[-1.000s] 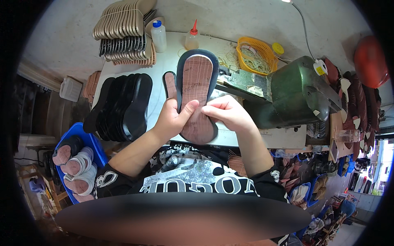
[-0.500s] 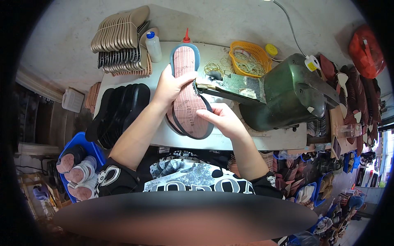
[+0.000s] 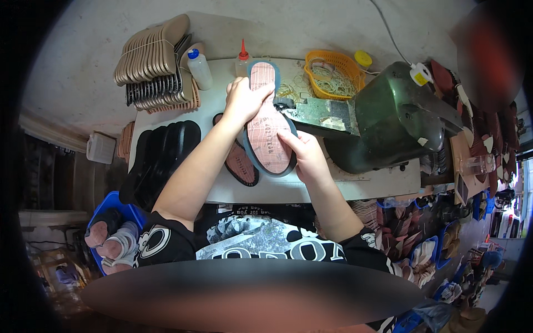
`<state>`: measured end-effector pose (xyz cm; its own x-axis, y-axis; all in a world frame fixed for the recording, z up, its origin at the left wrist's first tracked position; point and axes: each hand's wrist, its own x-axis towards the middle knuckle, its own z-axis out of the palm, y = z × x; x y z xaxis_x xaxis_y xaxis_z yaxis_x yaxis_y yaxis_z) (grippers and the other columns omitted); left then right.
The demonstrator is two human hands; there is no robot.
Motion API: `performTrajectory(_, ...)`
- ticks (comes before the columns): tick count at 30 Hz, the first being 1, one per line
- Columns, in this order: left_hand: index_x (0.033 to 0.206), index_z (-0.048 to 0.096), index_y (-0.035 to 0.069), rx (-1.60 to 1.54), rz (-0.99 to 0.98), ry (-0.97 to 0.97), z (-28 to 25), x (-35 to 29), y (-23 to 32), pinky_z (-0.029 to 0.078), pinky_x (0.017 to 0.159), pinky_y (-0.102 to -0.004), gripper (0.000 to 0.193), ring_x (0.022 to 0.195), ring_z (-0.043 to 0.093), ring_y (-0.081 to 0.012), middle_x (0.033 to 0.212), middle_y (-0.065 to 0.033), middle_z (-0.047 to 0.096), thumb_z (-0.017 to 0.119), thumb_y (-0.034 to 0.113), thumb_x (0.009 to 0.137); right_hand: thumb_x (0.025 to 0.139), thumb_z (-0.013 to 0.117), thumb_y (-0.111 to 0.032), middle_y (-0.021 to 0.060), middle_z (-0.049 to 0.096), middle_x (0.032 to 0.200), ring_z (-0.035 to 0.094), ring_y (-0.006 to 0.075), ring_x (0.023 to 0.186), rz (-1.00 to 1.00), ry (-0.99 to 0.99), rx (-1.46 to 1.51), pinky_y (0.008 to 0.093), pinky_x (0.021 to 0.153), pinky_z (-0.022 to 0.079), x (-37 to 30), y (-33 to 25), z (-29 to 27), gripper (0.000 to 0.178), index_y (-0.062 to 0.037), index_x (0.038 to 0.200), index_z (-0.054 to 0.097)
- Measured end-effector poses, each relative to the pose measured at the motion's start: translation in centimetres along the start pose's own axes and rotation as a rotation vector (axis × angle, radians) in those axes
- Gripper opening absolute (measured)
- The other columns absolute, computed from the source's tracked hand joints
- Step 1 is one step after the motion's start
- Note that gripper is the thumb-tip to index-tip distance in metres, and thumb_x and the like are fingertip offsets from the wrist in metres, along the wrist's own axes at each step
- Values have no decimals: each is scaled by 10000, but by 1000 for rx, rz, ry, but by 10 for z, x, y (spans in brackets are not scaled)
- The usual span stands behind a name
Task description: Applying glue and assembling shoe soles and borders in a factory workshop.
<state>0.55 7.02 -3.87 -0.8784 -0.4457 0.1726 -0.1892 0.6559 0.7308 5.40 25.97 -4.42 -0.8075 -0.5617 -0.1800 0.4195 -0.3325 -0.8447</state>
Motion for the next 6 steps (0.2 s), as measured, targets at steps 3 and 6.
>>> performTrajectory(3, 952, 669, -52, -20, -45, -57, 0, 9, 0, 411, 965, -416, 573, 1103, 531, -389, 1072, -264, 618, 700, 468, 716, 923, 586, -147, 90, 684, 997, 640, 114, 861, 23, -2, 29, 245, 782, 496, -5, 6, -1, 250, 44, 1076, 637)
performTrajectory(6, 936, 677, -45, -28, -92, -159, -1, 20, -2, 406, 983, -395, 553, 1180, 516, -369, 1121, -287, 608, 706, 462, 719, 850, 682, -183, 128, 674, 1044, 666, 220, 956, 268, -86, -10, 316, 841, 542, -16, 6, 8, 407, 37, 1178, 582)
